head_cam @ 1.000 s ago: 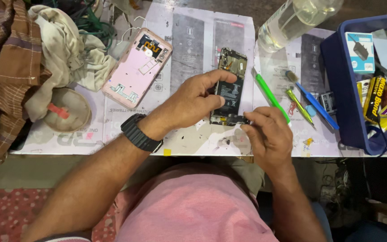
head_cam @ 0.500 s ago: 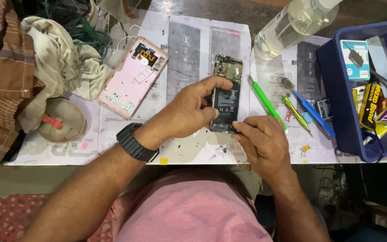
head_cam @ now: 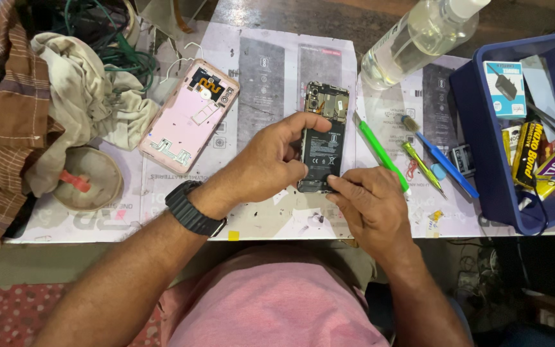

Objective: The person is repairing a smartphone. They use a green screwdriver to remove screws from the phone's back cover and then use a blue plastic pry tool to separate the back cover from the phone's body.

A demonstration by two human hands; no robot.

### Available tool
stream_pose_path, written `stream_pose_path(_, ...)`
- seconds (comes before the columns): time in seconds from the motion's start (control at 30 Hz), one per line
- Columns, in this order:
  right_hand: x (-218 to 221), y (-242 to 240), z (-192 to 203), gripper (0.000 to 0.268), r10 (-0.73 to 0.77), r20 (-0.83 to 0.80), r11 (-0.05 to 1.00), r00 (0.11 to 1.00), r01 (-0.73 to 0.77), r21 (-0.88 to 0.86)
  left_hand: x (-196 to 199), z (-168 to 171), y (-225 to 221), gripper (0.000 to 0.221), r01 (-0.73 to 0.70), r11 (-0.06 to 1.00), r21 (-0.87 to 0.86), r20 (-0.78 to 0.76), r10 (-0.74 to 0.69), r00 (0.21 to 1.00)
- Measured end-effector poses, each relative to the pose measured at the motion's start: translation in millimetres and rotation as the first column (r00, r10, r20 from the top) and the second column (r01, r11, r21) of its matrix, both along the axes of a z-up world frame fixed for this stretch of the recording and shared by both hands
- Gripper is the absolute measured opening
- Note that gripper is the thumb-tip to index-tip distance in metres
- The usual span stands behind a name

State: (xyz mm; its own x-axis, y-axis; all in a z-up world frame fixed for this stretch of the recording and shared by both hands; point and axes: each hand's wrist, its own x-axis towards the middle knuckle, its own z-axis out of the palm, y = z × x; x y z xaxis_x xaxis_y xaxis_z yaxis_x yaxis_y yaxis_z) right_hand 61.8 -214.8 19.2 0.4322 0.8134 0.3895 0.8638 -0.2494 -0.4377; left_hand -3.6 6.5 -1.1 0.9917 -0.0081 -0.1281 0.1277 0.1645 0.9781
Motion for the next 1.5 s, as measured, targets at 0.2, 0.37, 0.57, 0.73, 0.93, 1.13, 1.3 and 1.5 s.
stream_pose_path(0.2, 0, 1, 2, 0.035, 0.005, 0.041, 1.0, 0.999, -0.005, 0.003, -1, 3, -3, 0.072, 0.0, 0.997, -0.082, 0.053, 0.005, 0.999)
stream_pose_path(0.37, 2, 4, 5, 0.034, 0.009, 0.052, 1.0, 0.999, -0.01, 0.007, -1, 5, -3, 0.073, -0.036, 0.999, -0.031, 0.021, 0.037, 0.999)
stream_pose_path(0.57, -1, -6, 9, 0.044, -0.208, -0.325, 0.976, 0.923, 0.219, -0.002, -1, 6, -4, 0.073, -0.038, 0.991, -0.129, 0.09, 0.05, 0.995)
stream_pose_path(0.73, 8, -11, 4, 0.057, 0.028, -0.893, 0.97, 0.449, 0.204, 0.133, -4, 9, -3, 0.074, -0.003, 0.982, -0.191, 0.18, 0.038, 0.983)
stream_pose_path(0.93, 6, -9, -5, 0.038, 0.098, -0.956, 0.97, 0.276, 0.188, 0.154, -9, 11, -3, 0.074, 0.024, 0.976, -0.218, 0.219, 0.025, 0.975)
stream_pose_path(1.13, 2, -5, -16, 0.023, 0.133, -0.959, 0.936, 0.251, 0.287, 0.205, -11, 13, -4, 0.073, 0.023, 0.988, -0.151, 0.27, 0.019, 0.963)
stream_pose_path(1.3, 0, -5, -19, 0.019, 0.146, -0.959, 0.93, 0.242, 0.296, 0.216, -12, 18, -7, 0.079, -0.008, 0.999, -0.05, 0.262, 0.021, 0.965)
stream_pose_path(1.5, 4, -6, -9, 0.025, 0.165, -0.949, 0.958, 0.27, 0.184, 0.219, -11, 16, -11, 0.076, -0.004, 0.994, -0.112, 0.232, 0.03, 0.972)
